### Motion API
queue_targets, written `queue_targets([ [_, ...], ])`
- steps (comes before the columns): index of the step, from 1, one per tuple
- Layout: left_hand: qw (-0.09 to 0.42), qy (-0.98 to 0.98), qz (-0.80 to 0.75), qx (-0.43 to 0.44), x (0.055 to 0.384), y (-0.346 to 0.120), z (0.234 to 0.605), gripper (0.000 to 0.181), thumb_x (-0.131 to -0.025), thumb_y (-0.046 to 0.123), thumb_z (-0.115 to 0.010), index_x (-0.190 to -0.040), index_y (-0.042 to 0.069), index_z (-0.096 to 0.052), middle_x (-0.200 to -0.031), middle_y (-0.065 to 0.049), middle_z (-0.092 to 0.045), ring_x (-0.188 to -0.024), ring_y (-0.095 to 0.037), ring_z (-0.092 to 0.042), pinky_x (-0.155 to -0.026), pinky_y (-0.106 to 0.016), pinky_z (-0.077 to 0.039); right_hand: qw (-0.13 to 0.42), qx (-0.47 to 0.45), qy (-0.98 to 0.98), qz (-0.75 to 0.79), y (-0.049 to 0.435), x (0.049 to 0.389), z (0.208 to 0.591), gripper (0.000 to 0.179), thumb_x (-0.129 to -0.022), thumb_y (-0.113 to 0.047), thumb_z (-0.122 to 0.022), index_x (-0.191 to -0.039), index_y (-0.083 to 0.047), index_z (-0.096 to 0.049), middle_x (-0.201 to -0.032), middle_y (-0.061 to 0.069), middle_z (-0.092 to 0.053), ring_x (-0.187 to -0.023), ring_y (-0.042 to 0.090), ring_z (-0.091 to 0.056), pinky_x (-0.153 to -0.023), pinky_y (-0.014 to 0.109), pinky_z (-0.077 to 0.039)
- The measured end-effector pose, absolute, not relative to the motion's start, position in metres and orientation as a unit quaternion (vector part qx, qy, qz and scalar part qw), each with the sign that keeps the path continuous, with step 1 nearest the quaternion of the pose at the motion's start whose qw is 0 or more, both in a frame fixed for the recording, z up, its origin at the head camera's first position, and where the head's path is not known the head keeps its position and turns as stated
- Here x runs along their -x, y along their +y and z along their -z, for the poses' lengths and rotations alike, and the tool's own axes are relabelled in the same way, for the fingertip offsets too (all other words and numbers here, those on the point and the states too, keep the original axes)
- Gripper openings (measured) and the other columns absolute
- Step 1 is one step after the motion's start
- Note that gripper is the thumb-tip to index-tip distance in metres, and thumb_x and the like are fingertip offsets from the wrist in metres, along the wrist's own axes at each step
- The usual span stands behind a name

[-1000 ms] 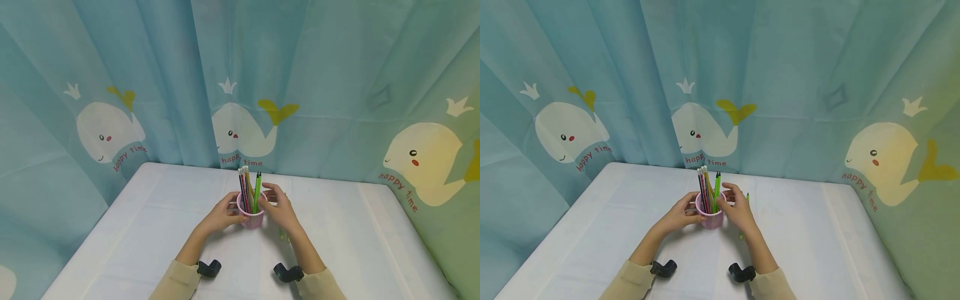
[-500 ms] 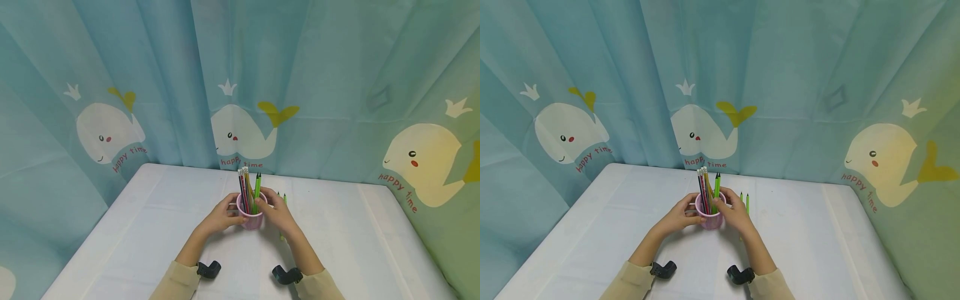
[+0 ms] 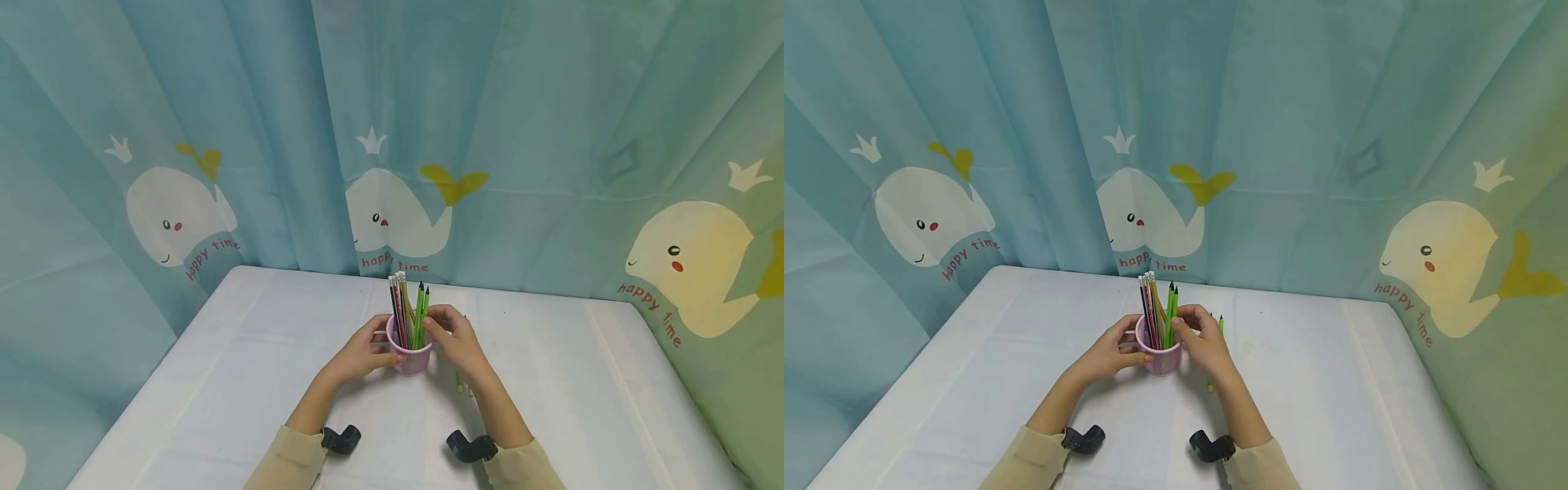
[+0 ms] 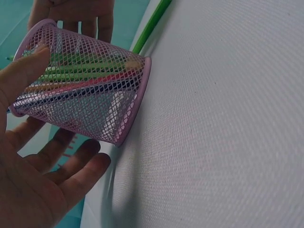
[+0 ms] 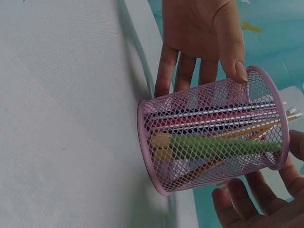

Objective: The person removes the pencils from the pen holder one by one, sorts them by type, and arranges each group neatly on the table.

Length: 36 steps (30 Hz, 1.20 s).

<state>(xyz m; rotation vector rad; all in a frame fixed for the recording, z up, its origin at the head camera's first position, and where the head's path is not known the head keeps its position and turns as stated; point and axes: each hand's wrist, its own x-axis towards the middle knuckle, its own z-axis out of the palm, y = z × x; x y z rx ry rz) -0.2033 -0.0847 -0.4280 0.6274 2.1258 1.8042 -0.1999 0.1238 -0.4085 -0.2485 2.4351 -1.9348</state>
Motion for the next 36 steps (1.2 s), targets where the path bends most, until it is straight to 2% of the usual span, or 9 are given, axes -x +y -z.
queue_targets([
  [8, 0.139, 0.734, -0.627, -0.222, 0.205, -0.084, 0.429, 0.069, -0.076, 0.000, -0.071, -0.134, -0.003, -0.034, -0.131, -0.024, -0.042, -0.116, -0.041, -0.047, -0.094, -0.051, -0.043, 0.002, 0.072, 0.784, 0.616, 0.123, 0.199, 0.406, 0.019, -0.090, -0.015, -0.059, -0.101, -0.001, -0.056, -0.110, 0.014, -0.060, -0.109, 0.028, -0.053, -0.091, 0.043, -0.046],
  [14, 0.140, 0.734, -0.627, -0.220, 0.204, -0.085, 0.429, 0.069, -0.076, 0.001, -0.071, -0.134, -0.003, -0.034, -0.131, -0.023, -0.042, -0.116, -0.041, -0.047, -0.094, -0.052, -0.042, -0.004, 0.078, 0.785, 0.614, 0.125, 0.199, 0.403, 0.019, -0.089, -0.015, -0.060, -0.101, -0.001, -0.056, -0.109, 0.014, -0.060, -0.109, 0.028, -0.053, -0.093, 0.045, -0.044],
  [17, 0.141, 0.735, -0.626, -0.220, 0.205, -0.085, 0.429, 0.069, -0.076, 0.001, -0.071, -0.134, -0.003, -0.034, -0.132, -0.024, -0.042, -0.116, -0.041, -0.047, -0.094, -0.052, -0.042, -0.010, 0.079, 0.781, 0.619, 0.128, 0.203, 0.409, 0.020, -0.089, -0.018, -0.061, -0.101, -0.003, -0.056, -0.110, 0.013, -0.060, -0.109, 0.027, -0.053, -0.092, 0.045, -0.044],
  [25, 0.144, 0.738, -0.623, -0.216, 0.205, -0.085, 0.429, 0.070, -0.077, 0.003, -0.072, -0.135, -0.002, -0.033, -0.132, -0.023, -0.042, -0.117, -0.040, -0.047, -0.095, -0.052, -0.041, -0.028, 0.103, 0.771, 0.628, 0.138, 0.210, 0.418, 0.027, -0.089, -0.031, -0.060, -0.101, -0.008, -0.054, -0.115, 0.010, -0.060, -0.107, 0.021, -0.054, -0.084, 0.036, -0.051],
  [30, 0.148, 0.738, -0.622, -0.215, 0.206, -0.085, 0.430, 0.070, -0.077, 0.004, -0.072, -0.135, -0.001, -0.033, -0.133, -0.022, -0.042, -0.117, -0.039, -0.047, -0.094, -0.052, -0.042, -0.028, 0.106, 0.754, 0.647, 0.144, 0.206, 0.410, 0.029, -0.088, -0.031, -0.061, -0.101, -0.006, -0.053, -0.113, 0.005, -0.060, -0.107, 0.020, -0.054, -0.086, 0.037, -0.049],
  [36, 0.150, 0.736, -0.624, -0.217, 0.206, -0.085, 0.430, 0.071, -0.076, 0.003, -0.073, -0.135, -0.001, -0.033, -0.133, -0.021, -0.042, -0.117, -0.039, -0.047, -0.094, -0.050, -0.043, -0.016, 0.132, 0.721, 0.680, 0.153, 0.202, 0.400, 0.028, -0.089, -0.026, -0.060, -0.102, -0.003, -0.050, -0.114, 0.016, -0.056, -0.104, 0.026, -0.056, -0.088, 0.044, -0.049],
])
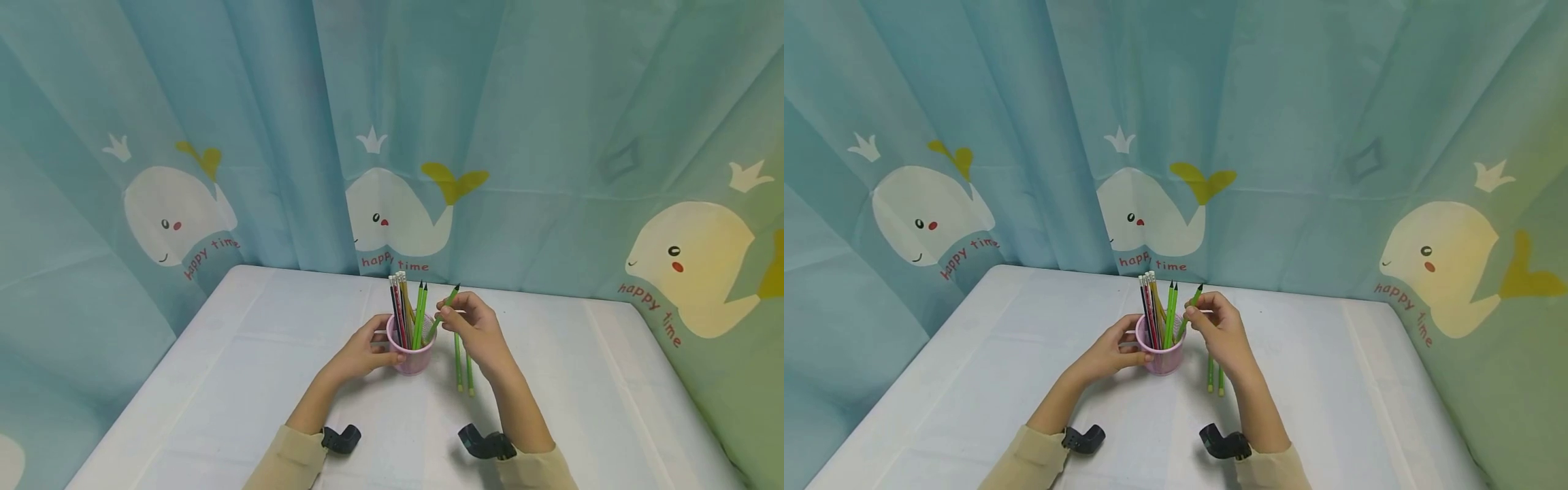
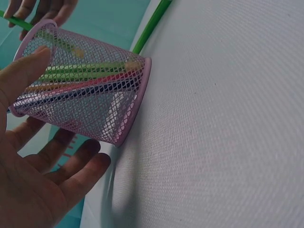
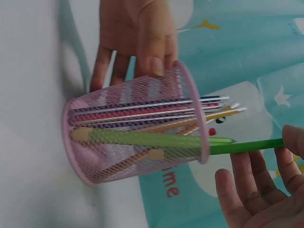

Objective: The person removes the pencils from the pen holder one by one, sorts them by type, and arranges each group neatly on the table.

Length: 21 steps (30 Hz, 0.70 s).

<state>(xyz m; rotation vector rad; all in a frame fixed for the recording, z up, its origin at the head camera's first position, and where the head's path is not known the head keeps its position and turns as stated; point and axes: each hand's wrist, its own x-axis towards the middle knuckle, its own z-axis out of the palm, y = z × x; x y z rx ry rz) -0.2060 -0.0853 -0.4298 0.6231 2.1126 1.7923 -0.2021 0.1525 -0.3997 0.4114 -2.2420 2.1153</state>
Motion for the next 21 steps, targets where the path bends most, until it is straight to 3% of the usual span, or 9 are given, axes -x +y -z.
queue_targets([
  [4, 0.151, 0.737, -0.622, -0.216, 0.206, -0.085, 0.430, 0.070, -0.077, 0.003, -0.072, -0.135, -0.001, -0.033, -0.132, -0.022, -0.042, -0.117, -0.039, -0.047, -0.094, -0.050, -0.043, 0.019, -0.142, -0.712, -0.687, 0.157, 0.200, 0.395, 0.030, -0.090, -0.025, -0.059, -0.105, -0.002, -0.050, -0.115, 0.023, -0.054, -0.102, 0.030, -0.057, -0.087, 0.042, -0.050],
  [11, 0.151, 0.738, -0.622, -0.214, 0.206, -0.086, 0.430, 0.071, -0.076, 0.003, -0.072, -0.135, -0.001, -0.033, -0.133, -0.022, -0.041, -0.118, -0.040, -0.046, -0.095, -0.053, -0.040, 0.032, -0.136, -0.704, -0.696, 0.162, 0.196, 0.383, 0.030, -0.090, -0.026, -0.059, -0.103, -0.001, -0.048, -0.111, 0.017, -0.057, -0.101, 0.029, -0.058, -0.087, 0.041, -0.050],
  [21, 0.152, 0.745, -0.615, -0.209, 0.206, -0.085, 0.431, 0.072, -0.076, 0.004, -0.073, -0.135, 0.001, -0.034, -0.134, -0.020, -0.042, -0.118, -0.038, -0.046, -0.094, -0.048, -0.043, 0.058, -0.131, -0.680, -0.719, 0.174, 0.189, 0.368, 0.022, -0.091, -0.018, -0.057, -0.101, 0.000, -0.047, -0.107, 0.017, -0.057, -0.098, 0.032, -0.059, -0.087, 0.040, -0.050],
])
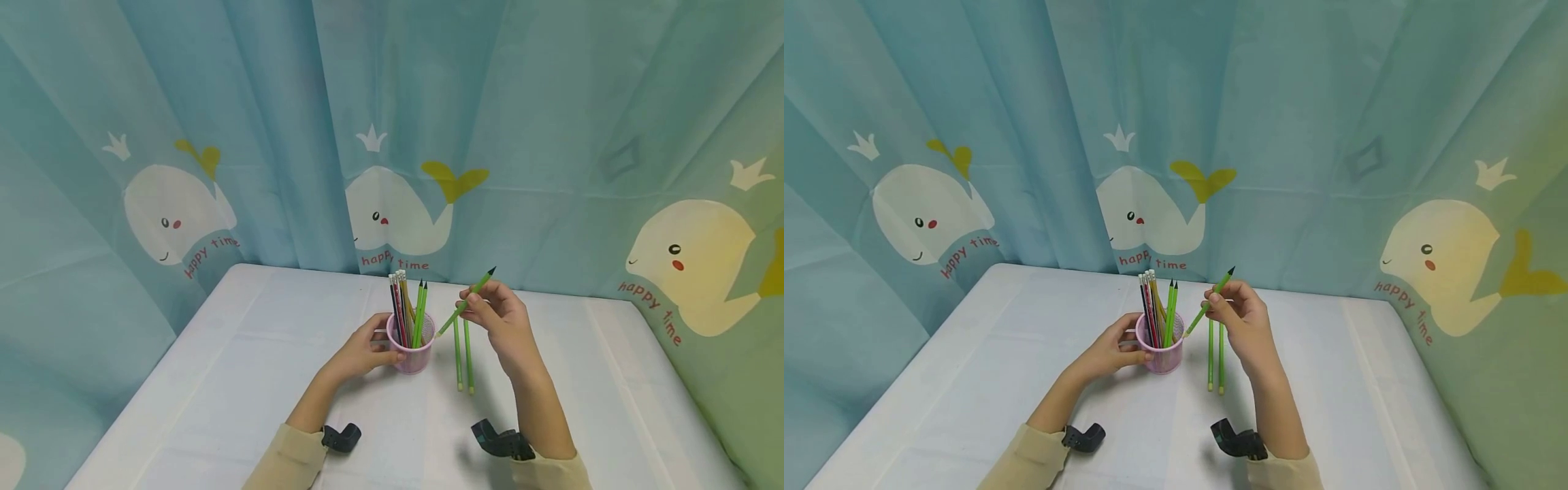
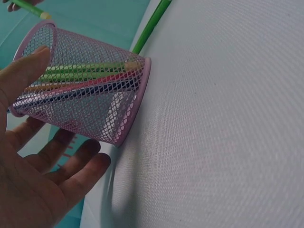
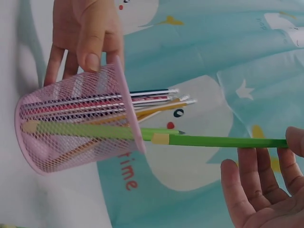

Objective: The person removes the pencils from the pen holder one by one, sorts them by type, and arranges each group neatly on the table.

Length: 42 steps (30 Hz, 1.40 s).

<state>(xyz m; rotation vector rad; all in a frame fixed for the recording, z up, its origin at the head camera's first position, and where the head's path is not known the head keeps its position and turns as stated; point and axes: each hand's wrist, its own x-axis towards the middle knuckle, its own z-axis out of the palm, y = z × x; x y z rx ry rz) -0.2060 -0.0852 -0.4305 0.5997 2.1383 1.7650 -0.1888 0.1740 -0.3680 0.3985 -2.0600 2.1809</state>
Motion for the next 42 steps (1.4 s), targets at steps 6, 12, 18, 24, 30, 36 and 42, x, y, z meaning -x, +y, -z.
queue_targets([
  [6, 0.143, 0.751, -0.610, -0.209, 0.217, -0.085, 0.452, 0.071, -0.075, 0.011, -0.075, -0.135, 0.011, -0.036, -0.132, -0.014, -0.045, -0.115, -0.033, -0.050, -0.089, -0.035, -0.049, 0.065, -0.120, -0.674, -0.726, 0.184, 0.191, 0.369, 0.023, -0.090, -0.018, -0.059, -0.101, -0.002, -0.047, -0.108, 0.019, -0.055, -0.097, 0.031, -0.058, -0.086, 0.041, -0.051],
  [12, 0.143, 0.750, -0.611, -0.211, 0.218, -0.085, 0.453, 0.071, -0.076, 0.012, -0.075, -0.135, 0.011, -0.036, -0.131, -0.013, -0.045, -0.115, -0.032, -0.050, -0.089, -0.036, -0.049, 0.066, -0.093, -0.682, -0.722, 0.193, 0.194, 0.370, 0.027, -0.089, -0.020, -0.060, -0.104, -0.001, -0.047, -0.108, 0.017, -0.054, -0.100, 0.030, -0.057, -0.084, 0.039, -0.052],
  [18, 0.152, 0.739, -0.620, -0.213, 0.209, -0.084, 0.433, 0.071, -0.076, 0.003, -0.072, -0.135, 0.001, -0.033, -0.132, -0.021, -0.042, -0.116, -0.039, -0.047, -0.092, -0.044, -0.046, 0.066, -0.074, -0.687, -0.720, 0.198, 0.197, 0.373, 0.032, -0.088, -0.019, -0.062, -0.107, 0.002, -0.047, -0.105, 0.015, -0.054, -0.096, 0.029, -0.058, -0.082, 0.037, -0.053],
  [24, 0.158, 0.739, -0.618, -0.217, 0.206, -0.084, 0.424, 0.070, -0.077, 0.002, -0.071, -0.135, -0.001, -0.032, -0.134, -0.022, -0.041, -0.118, -0.041, -0.046, -0.093, -0.043, -0.046, 0.058, -0.054, -0.703, -0.706, 0.205, 0.203, 0.380, 0.033, -0.089, -0.019, -0.061, -0.110, 0.000, -0.046, -0.106, 0.014, -0.054, -0.096, 0.026, -0.058, -0.078, 0.035, -0.054],
  [30, 0.157, 0.745, -0.613, -0.211, 0.208, -0.085, 0.425, 0.070, -0.077, 0.003, -0.072, -0.136, 0.002, -0.034, -0.135, -0.019, -0.041, -0.119, -0.038, -0.045, -0.092, -0.040, -0.046, 0.046, -0.035, -0.719, -0.693, 0.213, 0.208, 0.387, 0.031, -0.091, -0.019, -0.057, -0.114, -0.001, -0.046, -0.109, 0.015, -0.054, -0.098, 0.025, -0.057, -0.077, 0.036, -0.054],
  [36, 0.154, 0.745, -0.614, -0.209, 0.208, -0.085, 0.427, 0.070, -0.076, 0.002, -0.072, -0.135, 0.000, -0.034, -0.134, -0.021, -0.041, -0.119, -0.039, -0.045, -0.094, -0.046, -0.044, 0.054, -0.020, -0.736, -0.674, 0.218, 0.211, 0.394, 0.029, -0.090, -0.022, -0.060, -0.112, -0.008, -0.049, -0.105, 0.013, -0.055, -0.095, 0.024, -0.057, -0.075, 0.035, -0.055],
  [42, 0.154, 0.740, -0.621, -0.208, 0.205, -0.084, 0.426, 0.070, -0.076, 0.000, -0.072, -0.134, -0.003, -0.033, -0.133, -0.023, -0.041, -0.118, -0.040, -0.045, -0.096, -0.049, -0.042, 0.044, 0.002, -0.754, -0.656, 0.222, 0.213, 0.403, 0.032, -0.090, -0.021, -0.059, -0.115, -0.006, -0.047, -0.106, 0.017, -0.056, -0.090, 0.019, -0.061, -0.072, 0.033, -0.055],
])
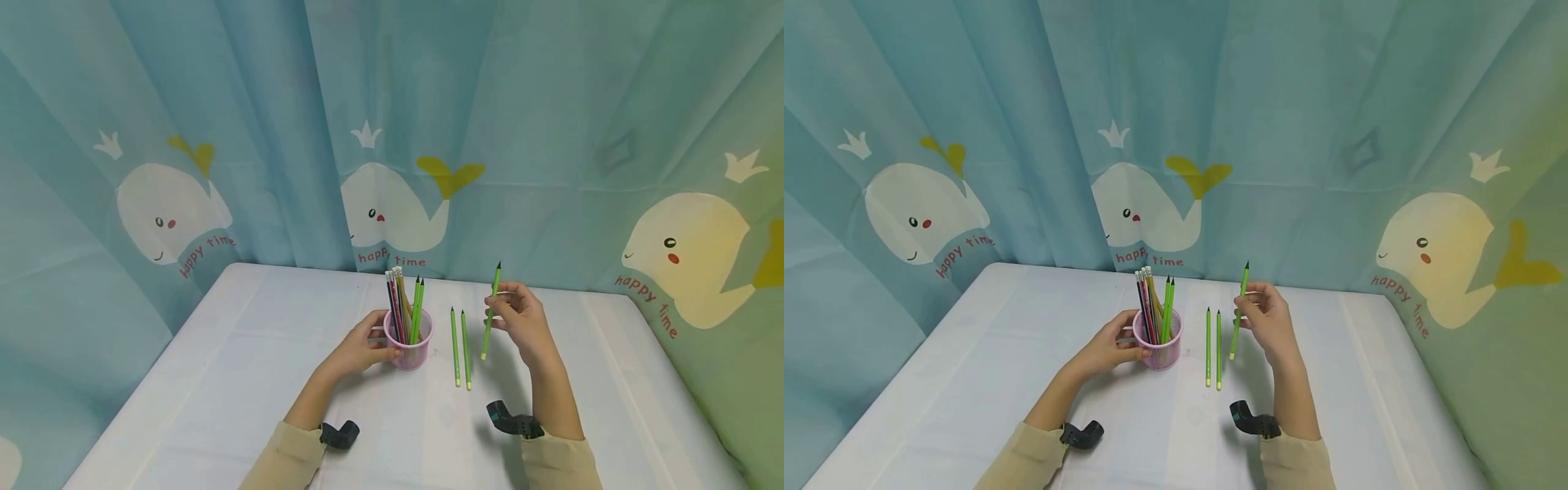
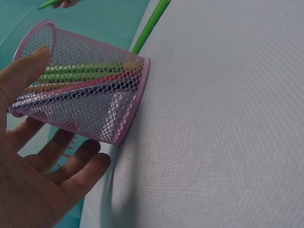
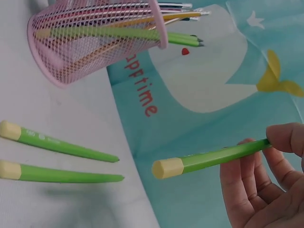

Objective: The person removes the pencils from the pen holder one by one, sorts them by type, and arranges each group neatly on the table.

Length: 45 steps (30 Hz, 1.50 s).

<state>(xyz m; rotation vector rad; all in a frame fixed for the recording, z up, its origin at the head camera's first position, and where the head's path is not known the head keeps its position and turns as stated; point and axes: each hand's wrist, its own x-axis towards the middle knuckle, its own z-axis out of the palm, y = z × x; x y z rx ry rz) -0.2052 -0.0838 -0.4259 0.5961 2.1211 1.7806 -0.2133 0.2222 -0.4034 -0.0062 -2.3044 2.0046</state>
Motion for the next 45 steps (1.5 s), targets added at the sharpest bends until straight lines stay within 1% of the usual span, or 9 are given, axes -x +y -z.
queue_targets([
  [7, 0.150, 0.741, -0.620, -0.210, 0.205, -0.084, 0.425, 0.070, -0.076, 0.001, -0.072, -0.134, -0.002, -0.033, -0.133, -0.023, -0.041, -0.119, -0.040, -0.045, -0.096, -0.050, -0.041, 0.017, 0.014, -0.763, -0.646, 0.227, 0.218, 0.412, 0.036, -0.091, -0.016, -0.055, -0.123, -0.005, -0.042, -0.109, 0.022, -0.054, -0.078, 0.018, -0.063, -0.068, 0.034, -0.055],
  [10, 0.151, 0.743, -0.617, -0.211, 0.205, -0.084, 0.425, 0.070, -0.076, 0.002, -0.072, -0.134, -0.002, -0.033, -0.133, -0.022, -0.041, -0.119, -0.040, -0.045, -0.097, -0.050, -0.040, 0.011, 0.023, -0.770, -0.637, 0.227, 0.219, 0.416, 0.037, -0.091, -0.016, -0.055, -0.124, -0.005, -0.042, -0.110, 0.023, -0.054, -0.082, 0.021, -0.063, -0.069, 0.034, -0.055],
  [14, 0.150, 0.745, -0.615, -0.210, 0.205, -0.084, 0.425, 0.070, -0.076, 0.002, -0.072, -0.134, -0.002, -0.034, -0.133, -0.022, -0.041, -0.118, -0.039, -0.046, -0.097, -0.051, -0.040, 0.001, 0.034, -0.772, -0.635, 0.227, 0.221, 0.424, 0.037, -0.091, -0.017, -0.056, -0.123, -0.006, -0.042, -0.112, 0.025, -0.052, -0.095, 0.035, -0.059, -0.070, 0.035, -0.055],
  [17, 0.150, 0.745, -0.616, -0.210, 0.205, -0.085, 0.427, 0.070, -0.076, 0.003, -0.073, -0.134, -0.002, -0.034, -0.133, -0.022, -0.041, -0.117, -0.039, -0.046, -0.096, -0.051, -0.041, -0.007, 0.036, -0.772, -0.634, 0.227, 0.222, 0.428, 0.037, -0.089, -0.016, -0.057, -0.121, -0.005, -0.042, -0.109, 0.024, -0.051, -0.098, 0.041, -0.055, -0.069, 0.037, -0.056],
  [23, 0.151, 0.740, -0.619, -0.213, 0.205, -0.085, 0.429, 0.070, -0.077, 0.003, -0.072, -0.135, -0.002, -0.033, -0.133, -0.022, -0.042, -0.117, -0.040, -0.046, -0.096, -0.051, -0.041, -0.025, 0.042, -0.783, -0.620, 0.225, 0.220, 0.430, 0.039, -0.087, -0.010, -0.058, -0.122, -0.004, -0.042, -0.099, 0.016, -0.052, -0.084, 0.026, -0.054, -0.067, 0.040, -0.056],
  [27, 0.152, 0.741, -0.618, -0.213, 0.205, -0.084, 0.428, 0.070, -0.077, 0.002, -0.072, -0.135, -0.002, -0.033, -0.132, -0.023, -0.042, -0.117, -0.041, -0.045, -0.096, -0.052, -0.040, -0.030, 0.056, -0.794, -0.605, 0.226, 0.221, 0.436, 0.042, -0.086, -0.014, -0.060, -0.123, -0.007, -0.042, -0.097, 0.015, -0.055, -0.081, 0.022, -0.055, -0.067, 0.039, -0.056],
  [33, 0.147, 0.747, -0.617, -0.200, 0.204, -0.085, 0.428, 0.070, -0.076, 0.005, -0.073, -0.134, 0.000, -0.034, -0.131, -0.022, -0.043, -0.117, -0.039, -0.047, -0.096, -0.051, -0.040, -0.025, 0.050, -0.807, -0.587, 0.230, 0.226, 0.453, 0.048, -0.084, -0.027, -0.063, -0.124, -0.009, -0.043, -0.097, 0.014, -0.055, -0.081, 0.022, -0.056, -0.064, 0.037, -0.056],
  [39, 0.137, 0.748, -0.615, -0.208, 0.211, -0.086, 0.446, 0.069, -0.076, 0.011, -0.075, -0.134, 0.007, -0.037, -0.130, -0.015, -0.045, -0.116, -0.033, -0.049, -0.095, -0.045, -0.044, -0.032, 0.077, -0.827, -0.557, 0.228, 0.226, 0.457, 0.044, -0.083, -0.020, -0.061, -0.123, -0.009, -0.044, -0.095, 0.014, -0.054, -0.078, 0.021, -0.056, -0.060, 0.034, -0.056],
  [45, 0.132, 0.750, -0.613, -0.210, 0.218, -0.087, 0.459, 0.071, -0.074, 0.016, -0.077, -0.133, 0.013, -0.038, -0.129, -0.010, -0.046, -0.115, -0.029, -0.051, -0.092, -0.039, -0.047, -0.053, 0.092, -0.841, -0.530, 0.225, 0.229, 0.458, 0.042, -0.084, -0.014, -0.058, -0.124, -0.009, -0.044, -0.097, 0.014, -0.053, -0.078, 0.022, -0.056, -0.061, 0.033, -0.055],
])
